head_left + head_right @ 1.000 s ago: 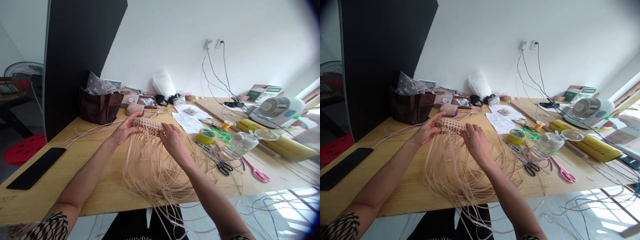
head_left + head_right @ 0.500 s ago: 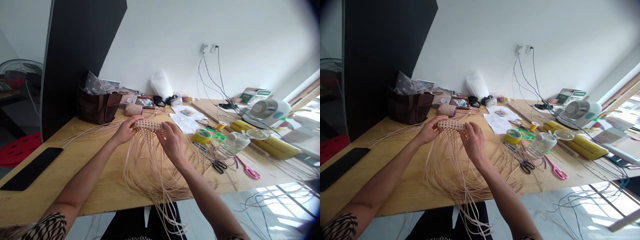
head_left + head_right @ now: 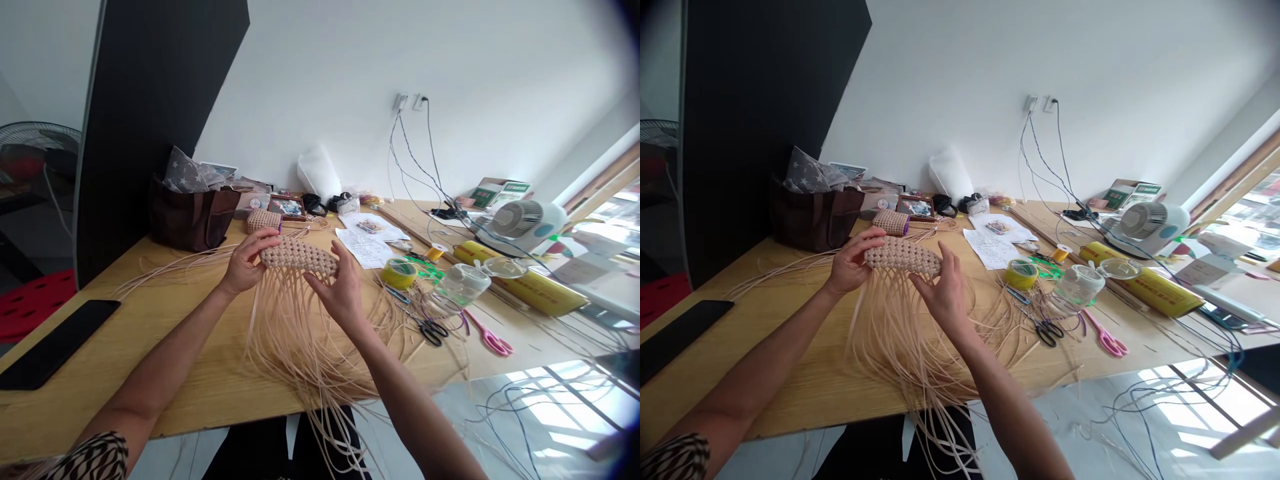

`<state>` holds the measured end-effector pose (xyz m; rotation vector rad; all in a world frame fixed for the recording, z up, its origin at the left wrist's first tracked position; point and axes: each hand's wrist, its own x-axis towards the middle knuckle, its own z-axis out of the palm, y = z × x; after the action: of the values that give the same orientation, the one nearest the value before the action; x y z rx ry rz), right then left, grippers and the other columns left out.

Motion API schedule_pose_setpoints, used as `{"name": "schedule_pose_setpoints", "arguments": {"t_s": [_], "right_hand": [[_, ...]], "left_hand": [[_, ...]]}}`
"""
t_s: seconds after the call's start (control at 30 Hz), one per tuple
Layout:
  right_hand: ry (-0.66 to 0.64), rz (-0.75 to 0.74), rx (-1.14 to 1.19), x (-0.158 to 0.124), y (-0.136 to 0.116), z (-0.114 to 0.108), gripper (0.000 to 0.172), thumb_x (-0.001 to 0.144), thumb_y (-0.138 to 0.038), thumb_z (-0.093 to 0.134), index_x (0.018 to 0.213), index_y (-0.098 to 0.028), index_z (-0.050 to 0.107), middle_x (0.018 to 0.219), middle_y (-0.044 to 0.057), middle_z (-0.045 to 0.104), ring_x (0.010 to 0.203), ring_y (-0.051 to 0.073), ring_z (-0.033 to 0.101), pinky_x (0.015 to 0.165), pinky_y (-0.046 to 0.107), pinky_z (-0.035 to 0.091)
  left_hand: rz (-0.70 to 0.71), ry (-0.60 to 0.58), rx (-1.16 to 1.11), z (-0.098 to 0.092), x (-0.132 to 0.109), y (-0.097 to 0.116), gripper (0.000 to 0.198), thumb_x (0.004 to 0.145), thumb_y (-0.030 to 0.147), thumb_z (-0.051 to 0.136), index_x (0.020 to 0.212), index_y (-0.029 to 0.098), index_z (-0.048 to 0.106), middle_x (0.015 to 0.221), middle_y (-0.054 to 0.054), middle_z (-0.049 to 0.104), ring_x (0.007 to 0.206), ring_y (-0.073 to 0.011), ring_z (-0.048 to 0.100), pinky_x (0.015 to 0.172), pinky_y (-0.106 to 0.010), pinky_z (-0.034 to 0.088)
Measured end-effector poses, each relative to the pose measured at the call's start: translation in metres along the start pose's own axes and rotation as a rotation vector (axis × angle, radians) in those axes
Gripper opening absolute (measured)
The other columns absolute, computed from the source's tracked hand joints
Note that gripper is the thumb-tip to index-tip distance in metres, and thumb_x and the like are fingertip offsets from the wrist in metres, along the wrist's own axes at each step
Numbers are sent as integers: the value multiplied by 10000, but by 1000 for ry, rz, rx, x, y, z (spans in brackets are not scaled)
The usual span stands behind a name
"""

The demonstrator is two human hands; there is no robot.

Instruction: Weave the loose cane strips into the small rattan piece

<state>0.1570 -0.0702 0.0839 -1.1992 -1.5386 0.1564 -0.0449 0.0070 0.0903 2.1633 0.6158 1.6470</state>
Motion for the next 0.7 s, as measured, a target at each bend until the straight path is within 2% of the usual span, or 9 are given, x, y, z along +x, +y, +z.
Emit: {"name": "schedule_pose_setpoints", "arguments": {"t_s": [0.1,0.2,0.27,0.37,0.57,0.7], "right_hand": [[-157,216,289,0,1,-3,795,683,-390,707,1361,-225,327,1256,140,469,958,211,569,747,355,536],[-177,268,521,1,1,-4,695,689,-380,706,1299,-244,401,1263,108,481,974,180,575,812,322,523],[-161,266,603,1,2,-4,633,700,-370,700,1264,-252,436,1227,89,515,981,171,579,855,322,510],[-137,251,641,1,5,-3,618,702,-355,705,1254,-252,446,1201,84,537,984,174,587,878,336,506],[-78,118,596,-1,11,-1,601,725,-342,693,1266,-250,447,1309,101,459,1143,210,515,958,367,471],[-51,23,533,0,17,-3,600,727,-316,695,1271,-253,449,1350,110,416,1239,236,432,981,389,454]], "left_hand": [[75,-11,39,-2,1,-3,219,776,288,620,982,220,653,1181,-96,581,1176,-220,493,1033,-424,347],[217,-32,25,-5,2,-6,287,761,221,624,1048,226,627,1188,-98,568,1168,-230,500,1012,-440,374],[263,-73,13,-8,3,-5,349,757,207,617,1105,228,604,1214,-106,547,1181,-244,488,1012,-450,374],[251,-167,-3,-12,3,1,388,786,254,561,1173,227,570,1275,-116,504,1233,-267,436,1041,-479,333],[224,-290,10,-15,3,9,470,811,346,493,1265,226,498,1373,-106,415,1314,-299,315,1099,-524,210],[190,-303,-43,-12,1,5,677,774,327,540,1397,219,300,1422,-134,352,1338,-311,278,1105,-527,194]]}}
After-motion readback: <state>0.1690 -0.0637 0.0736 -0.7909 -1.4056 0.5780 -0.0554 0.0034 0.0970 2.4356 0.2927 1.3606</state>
